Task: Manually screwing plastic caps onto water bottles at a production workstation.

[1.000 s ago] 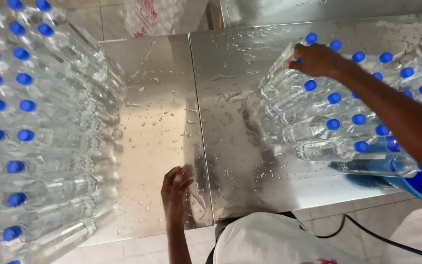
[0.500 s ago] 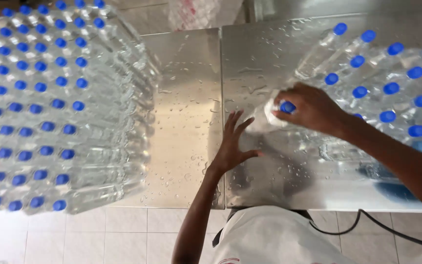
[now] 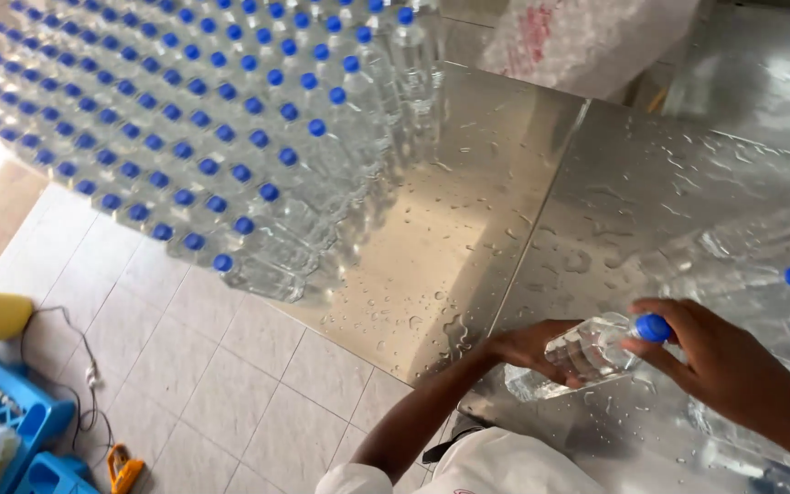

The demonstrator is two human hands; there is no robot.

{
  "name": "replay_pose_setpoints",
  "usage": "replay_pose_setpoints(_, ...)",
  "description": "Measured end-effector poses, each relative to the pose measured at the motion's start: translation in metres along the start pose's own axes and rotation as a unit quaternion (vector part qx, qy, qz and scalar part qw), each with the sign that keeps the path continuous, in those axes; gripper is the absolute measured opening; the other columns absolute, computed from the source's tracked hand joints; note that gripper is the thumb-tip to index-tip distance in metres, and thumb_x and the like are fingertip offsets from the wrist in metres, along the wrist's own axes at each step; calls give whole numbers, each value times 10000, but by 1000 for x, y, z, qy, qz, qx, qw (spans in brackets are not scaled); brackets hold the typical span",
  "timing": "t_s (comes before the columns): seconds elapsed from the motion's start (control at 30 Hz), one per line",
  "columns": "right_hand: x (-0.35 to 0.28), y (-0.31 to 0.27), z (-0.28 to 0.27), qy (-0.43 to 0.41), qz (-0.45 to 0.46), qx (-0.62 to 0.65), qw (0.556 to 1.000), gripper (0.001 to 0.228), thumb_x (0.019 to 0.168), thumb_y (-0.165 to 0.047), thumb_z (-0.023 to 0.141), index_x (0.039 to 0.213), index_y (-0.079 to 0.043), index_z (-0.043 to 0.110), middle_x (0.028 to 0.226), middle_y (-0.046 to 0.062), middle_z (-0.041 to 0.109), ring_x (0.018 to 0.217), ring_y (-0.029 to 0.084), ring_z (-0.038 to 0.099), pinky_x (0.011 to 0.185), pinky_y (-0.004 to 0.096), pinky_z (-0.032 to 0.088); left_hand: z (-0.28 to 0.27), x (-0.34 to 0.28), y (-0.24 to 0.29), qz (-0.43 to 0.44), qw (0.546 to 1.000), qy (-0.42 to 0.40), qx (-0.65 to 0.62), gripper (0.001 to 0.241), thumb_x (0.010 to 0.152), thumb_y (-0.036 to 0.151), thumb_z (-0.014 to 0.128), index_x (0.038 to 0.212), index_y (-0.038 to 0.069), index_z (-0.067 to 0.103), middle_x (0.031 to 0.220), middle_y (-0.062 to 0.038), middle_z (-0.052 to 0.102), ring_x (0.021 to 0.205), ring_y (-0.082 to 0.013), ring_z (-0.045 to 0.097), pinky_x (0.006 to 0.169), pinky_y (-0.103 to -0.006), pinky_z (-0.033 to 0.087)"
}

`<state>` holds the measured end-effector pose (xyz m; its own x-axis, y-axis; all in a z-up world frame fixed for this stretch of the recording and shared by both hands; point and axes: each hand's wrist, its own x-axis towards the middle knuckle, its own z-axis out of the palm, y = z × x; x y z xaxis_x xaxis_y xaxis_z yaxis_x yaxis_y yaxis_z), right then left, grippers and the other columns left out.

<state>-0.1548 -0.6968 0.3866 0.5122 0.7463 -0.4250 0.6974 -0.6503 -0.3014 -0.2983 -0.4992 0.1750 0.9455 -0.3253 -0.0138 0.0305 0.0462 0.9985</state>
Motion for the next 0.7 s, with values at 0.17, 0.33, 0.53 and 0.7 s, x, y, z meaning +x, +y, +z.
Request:
replay_pose_setpoints(0.17, -1, 54, 22, 50, -202, -17, 978, 442, 945, -488, 665, 1343, -296, 680, 1237, -117, 777, 1196, 85, 745, 960, 347, 650, -20, -5, -30, 27, 993, -102, -62, 1073, 753, 516, 948, 1642, 156, 469, 1527, -114, 699, 1357, -381, 725, 1196, -553, 567)
replay_pose_setpoints(0.33, -8, 73, 58, 180, -316, -197, 910, 447, 1063, -516, 489, 785, -193, 624, 753, -37, 625, 750, 194, 615, 767, 376, 552, -19, -16, 29, -50, 981, -129, 134, 949, 727, 615, 833, 1521, 183, 544, 1389, -74, 768, 1242, -310, 734, 1078, -492, 570)
replay_pose_setpoints(0.53, -26, 55, 55, -95, 149, 149, 973, 902, 1132, -665, 299, 538, -36, 556, 494, 110, 530, 469, 237, 481, 643, 358, 459, -8, -24, 60, -128, 969, -86, 194, 1269, 600, 821, 683, 1630, 120, 443, 1606, -150, 626, 1412, -391, 643, 1174, -547, 487)
replay_pose_setpoints(0.7, -37, 105, 88, 110, -211, -219, 946, 760, 901, -635, 605, 1535, -237, 472, 1471, 18, 627, 1261, 218, 705, 904, 417, 698, -8, -28, 30, -81, 986, -93, 113, 985, 696, 620, 796, 1521, 134, 568, 1378, -105, 755, 1232, -325, 721, 1060, -478, 558)
